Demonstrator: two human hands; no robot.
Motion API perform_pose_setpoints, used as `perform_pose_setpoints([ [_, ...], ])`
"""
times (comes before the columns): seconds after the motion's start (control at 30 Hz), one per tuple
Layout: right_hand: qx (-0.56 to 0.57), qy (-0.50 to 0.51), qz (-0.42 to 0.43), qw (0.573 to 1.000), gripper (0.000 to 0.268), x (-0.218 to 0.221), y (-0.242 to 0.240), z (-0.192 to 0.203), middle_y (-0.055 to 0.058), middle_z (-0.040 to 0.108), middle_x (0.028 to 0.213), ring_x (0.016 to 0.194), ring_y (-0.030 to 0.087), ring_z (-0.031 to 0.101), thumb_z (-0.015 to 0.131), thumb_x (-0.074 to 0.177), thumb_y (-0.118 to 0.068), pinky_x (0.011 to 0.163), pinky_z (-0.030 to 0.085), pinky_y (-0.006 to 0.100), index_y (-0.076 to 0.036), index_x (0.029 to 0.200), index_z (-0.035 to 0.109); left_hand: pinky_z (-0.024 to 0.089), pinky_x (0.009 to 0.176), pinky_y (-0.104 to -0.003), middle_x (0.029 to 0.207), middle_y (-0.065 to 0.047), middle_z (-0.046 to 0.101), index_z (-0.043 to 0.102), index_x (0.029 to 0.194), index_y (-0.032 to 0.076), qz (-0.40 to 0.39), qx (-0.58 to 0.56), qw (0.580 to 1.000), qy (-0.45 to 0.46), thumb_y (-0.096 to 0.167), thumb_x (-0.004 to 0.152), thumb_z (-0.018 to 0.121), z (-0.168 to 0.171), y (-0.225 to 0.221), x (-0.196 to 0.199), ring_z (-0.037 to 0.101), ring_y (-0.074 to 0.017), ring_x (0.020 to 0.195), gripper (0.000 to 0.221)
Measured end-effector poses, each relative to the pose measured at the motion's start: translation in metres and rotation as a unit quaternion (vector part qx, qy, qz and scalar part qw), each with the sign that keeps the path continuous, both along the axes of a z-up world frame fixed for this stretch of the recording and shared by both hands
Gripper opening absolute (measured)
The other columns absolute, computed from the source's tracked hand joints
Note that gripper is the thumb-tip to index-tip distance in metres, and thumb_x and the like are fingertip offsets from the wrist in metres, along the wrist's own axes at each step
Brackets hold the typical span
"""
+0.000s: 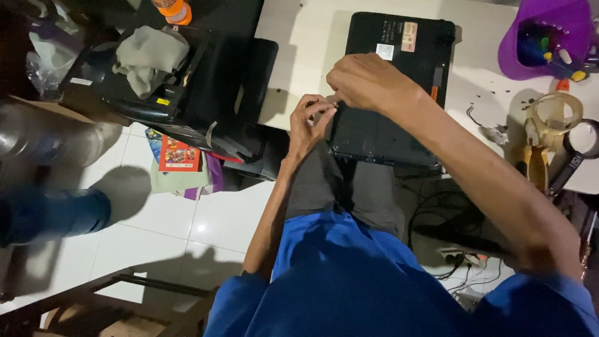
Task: Disassembling a laptop by removing screws from the back panel and prying the casing open.
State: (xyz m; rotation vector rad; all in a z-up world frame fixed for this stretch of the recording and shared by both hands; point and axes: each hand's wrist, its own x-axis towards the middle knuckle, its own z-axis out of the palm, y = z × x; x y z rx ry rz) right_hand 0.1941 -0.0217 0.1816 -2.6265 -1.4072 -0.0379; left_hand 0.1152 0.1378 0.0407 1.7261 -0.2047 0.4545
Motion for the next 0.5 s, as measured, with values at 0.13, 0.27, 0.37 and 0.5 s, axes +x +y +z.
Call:
perform_pose_setpoints([
  [0.13,-0.071,0.018,-0.015,0.997,0.015,0.004,0.007,0.000,0.018,0.070,0.076,0.063,0.038,0.068,0.077,0.077,-0.007,0.060,0.053,0.047,0.002,0.069,0.068,0.051,0.077,-0.029,0.104,-0.008,0.062,0.078,0.100,0.002,-0.036,-0.001,0.999,0.007,0.009,0.091,0.074,0.001,0.001,0.000,0.061,-0.0198,0.096,0.012],
  [0.27,-0.084,-0.006,-0.003,0.996,0.012,0.007,0.006,-0.005,0.018,0.071,0.074,0.060,0.035,0.068,0.077,0.076,-0.007,0.057,0.053,0.045,-0.001,0.069,0.070,0.050,0.089,-0.032,0.108,-0.009,0.063,0.078,0.103,0.002,-0.053,-0.010,0.999,0.001,0.007,0.092,0.072,-0.003,0.001,0.002,0.061,-0.0219,0.102,0.013],
  [0.37,-0.063,-0.026,0.003,0.998,0.013,0.007,0.004,-0.005,0.019,0.068,0.074,0.064,0.038,0.067,0.073,0.076,-0.006,0.058,0.052,0.046,0.002,0.068,0.067,0.050,0.086,-0.030,0.110,-0.009,0.061,0.077,0.106,0.003,-0.070,-0.001,0.998,0.003,0.000,0.091,0.068,-0.006,0.001,0.004,0.060,-0.0215,0.101,0.018],
  [0.5,-0.066,-0.001,0.001,0.998,0.012,0.008,0.003,-0.006,0.018,0.070,0.075,0.064,0.036,0.067,0.070,0.077,-0.002,0.059,0.054,0.045,0.001,0.066,0.066,0.050,0.079,-0.027,0.112,-0.007,0.059,0.079,0.106,0.005,-0.073,-0.005,0.997,0.000,-0.008,0.092,0.064,-0.015,0.001,0.005,0.060,-0.0187,0.097,0.025],
])
